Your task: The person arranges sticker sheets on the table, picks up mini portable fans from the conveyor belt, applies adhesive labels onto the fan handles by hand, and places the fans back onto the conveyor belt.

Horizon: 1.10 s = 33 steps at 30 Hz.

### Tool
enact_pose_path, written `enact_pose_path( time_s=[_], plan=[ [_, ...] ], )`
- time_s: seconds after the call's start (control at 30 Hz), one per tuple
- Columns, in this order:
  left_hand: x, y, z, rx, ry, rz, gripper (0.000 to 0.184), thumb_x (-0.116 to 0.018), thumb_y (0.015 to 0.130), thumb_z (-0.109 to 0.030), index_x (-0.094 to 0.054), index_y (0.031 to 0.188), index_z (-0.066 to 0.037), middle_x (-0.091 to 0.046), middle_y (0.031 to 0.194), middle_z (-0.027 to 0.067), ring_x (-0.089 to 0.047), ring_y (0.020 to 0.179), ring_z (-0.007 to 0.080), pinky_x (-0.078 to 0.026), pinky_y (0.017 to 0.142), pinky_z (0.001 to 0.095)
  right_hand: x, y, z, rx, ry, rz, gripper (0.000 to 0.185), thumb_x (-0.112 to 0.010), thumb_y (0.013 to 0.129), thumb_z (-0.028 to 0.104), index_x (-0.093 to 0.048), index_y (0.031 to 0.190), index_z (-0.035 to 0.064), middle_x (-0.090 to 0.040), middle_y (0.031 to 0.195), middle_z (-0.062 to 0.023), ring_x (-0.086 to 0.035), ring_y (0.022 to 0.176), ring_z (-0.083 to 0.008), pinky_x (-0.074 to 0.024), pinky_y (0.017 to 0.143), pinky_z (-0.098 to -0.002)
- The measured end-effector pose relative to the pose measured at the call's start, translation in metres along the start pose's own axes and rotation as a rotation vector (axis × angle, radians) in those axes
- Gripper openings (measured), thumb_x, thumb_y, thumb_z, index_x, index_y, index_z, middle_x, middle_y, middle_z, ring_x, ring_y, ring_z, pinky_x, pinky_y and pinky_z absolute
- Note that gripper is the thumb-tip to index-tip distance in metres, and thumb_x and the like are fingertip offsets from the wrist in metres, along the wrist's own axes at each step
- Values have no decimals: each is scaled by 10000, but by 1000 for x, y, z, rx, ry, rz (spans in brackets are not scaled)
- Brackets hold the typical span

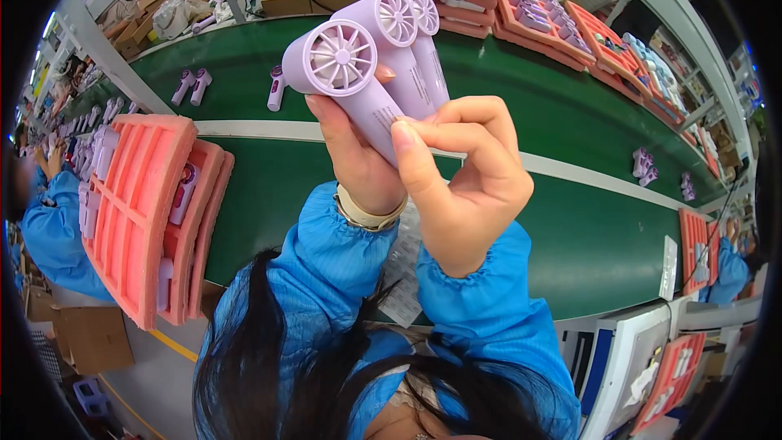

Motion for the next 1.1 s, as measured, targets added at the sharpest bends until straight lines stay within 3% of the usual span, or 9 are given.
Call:
enact_pose_path(
  time_s=[0.13, 0.27, 0.5, 0.57, 0.7, 0.83, 0.9, 0.93, 1.1],
  plan=[
    [1, 1, 0, 10, -17, 19, 585, -199, 999, -581, -509, 1093, -95, -519, 1031, 0, -525, 962, 153, -448, 840, 329, -3, 1, -4, 143, -207, -94, 157, -820, 612, 103, -683, 689, 113, -557, 755, -15, -475, 663, -182, -351, 631, -306],
    [5, 0, 0, 39, -134, 154, 593, -223, 996, -579, -503, 1098, -66, -533, 988, 35, -586, 779, 166, -508, 644, 290, 6, 11, -11, 130, -289, -102, 229, -835, 609, 142, -611, 646, 113, -525, 709, -6, -453, 638, -176, -330, 616, -310],
    [-3, 17, 8, 379, -450, 210, 520, -279, 999, -501, -554, 1059, -65, -611, 1147, 204, -581, 1092, 381, -452, 951, 524, 21, 18, -10, 129, -189, -44, 254, -820, 654, 134, -580, 725, 89, -544, 704, -1, -477, 637, -170, -330, 599, -281],
    [12, 24, 21, 547, -309, 70, 480, -324, 988, -468, -571, 1057, -63, -619, 1127, 197, -576, 1100, 396, -459, 933, 539, 36, 24, 0, 142, 35, -77, 233, -789, 691, 118, -584, 799, 94, -571, 716, 7, -508, 640, -165, -332, 586, -257],
    [82, 52, 96, 747, 303, 261, 483, -495, 927, -479, -598, 1133, -54, -586, 1155, 174, -594, 1057, 285, -490, 873, 384, 78, 29, 40, 359, 629, 273, 377, -689, 784, 35, -451, 1073, 81, -576, 831, 23, -514, 752, -151, -363, 690, -276],
    [99, 67, 139, 458, 1378, 838, 555, -570, 832, -581, -634, 1131, -119, -549, 1182, 145, -545, 1077, 309, -435, 904, 429, 129, 36, 54, 338, 1225, 743, 533, -658, 860, 229, -387, 1304, 112, -599, 1103, -82, -557, 1018, -195, -307, 1004, -328],
    [109, 63, 164, 294, 1714, 949, 567, -595, 787, -613, -651, 1126, -162, -540, 1190, 135, -518, 1097, 325, -401, 925, 463, 143, 23, 67, 300, 1277, 622, 526, -660, 846, 190, -363, 1269, 89, -623, 1061, -79, -586, 998, -184, -361, 962, -326],
    [115, 58, 176, 162, 1793, 939, 477, -659, 768, -567, -662, 1029, -168, -565, 1131, 79, -529, 1061, 334, -419, 885, 425, 150, 12, 78, 272, 1185, 394, 482, -671, 810, 99, -355, 1171, 58, -644, 944, -46, -607, 904, -161, -432, 828, -310],
    [126, 46, 192, 239, 1809, 1150, 464, -653, 789, -539, -657, 1098, -193, -554, 1205, 64, -485, 1177, 316, -382, 961, 444, 172, 4, 83, 249, 1237, 78, 503, -687, 756, -14, -290, 1065, -17, -641, 801, -106, -638, 777, -199, -578, 656, -331]
  ],
)
Point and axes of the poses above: each hand's wrist, its own y-axis towards the middle knuckle, its own x-axis out of the back of the hand, z = x × y, the point moved 2 cm from there along y, towards the middle knuckle
